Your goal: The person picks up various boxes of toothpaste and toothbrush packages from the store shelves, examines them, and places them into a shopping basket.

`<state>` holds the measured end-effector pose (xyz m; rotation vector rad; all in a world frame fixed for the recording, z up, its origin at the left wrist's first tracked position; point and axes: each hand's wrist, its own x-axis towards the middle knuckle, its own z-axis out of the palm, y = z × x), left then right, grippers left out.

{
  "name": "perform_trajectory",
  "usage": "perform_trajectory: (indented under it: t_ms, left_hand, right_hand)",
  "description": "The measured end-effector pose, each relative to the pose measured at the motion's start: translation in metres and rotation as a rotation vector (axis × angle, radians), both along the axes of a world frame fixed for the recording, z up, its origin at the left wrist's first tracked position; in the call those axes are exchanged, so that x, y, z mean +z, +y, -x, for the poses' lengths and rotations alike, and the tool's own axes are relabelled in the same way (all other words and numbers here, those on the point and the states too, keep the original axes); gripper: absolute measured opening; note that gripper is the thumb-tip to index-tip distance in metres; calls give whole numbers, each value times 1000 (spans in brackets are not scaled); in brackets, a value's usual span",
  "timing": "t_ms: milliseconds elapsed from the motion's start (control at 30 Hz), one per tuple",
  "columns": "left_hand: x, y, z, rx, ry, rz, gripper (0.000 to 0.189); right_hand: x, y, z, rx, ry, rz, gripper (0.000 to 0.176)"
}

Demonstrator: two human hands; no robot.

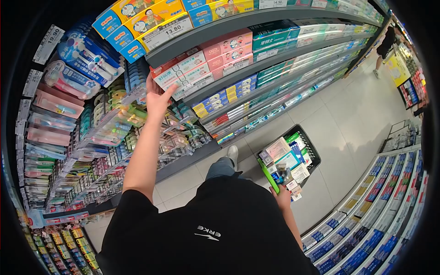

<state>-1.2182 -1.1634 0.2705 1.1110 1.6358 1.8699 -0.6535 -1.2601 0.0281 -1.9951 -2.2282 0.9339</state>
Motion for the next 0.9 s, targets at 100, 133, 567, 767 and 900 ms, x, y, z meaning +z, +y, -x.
perform_trajectory:
  t_ms: [100, 133, 567, 767, 900]
  left_hand:
    - [-8, 1, 9, -50, -27, -49, 90]
    - [-10, 2, 11, -65, -36, -67, 90]
    - [-13, -28, -27, 150, 226, -68, 91]
    - [9, -45, -127, 85, 855, -67, 44]
    - [60, 41, -136, 54, 1309, -125, 45]
  right_hand:
    - [2, -1, 3, -13, -22, 12, 52]
    - [2, -1, 4, -17, -27, 14, 52]
    - [10, -4, 9, -51, -33, 3, 54]
    - [18, -1, 8, -43, -2, 12, 54]
    - [20, 0, 10, -34, -26, 49, 56]
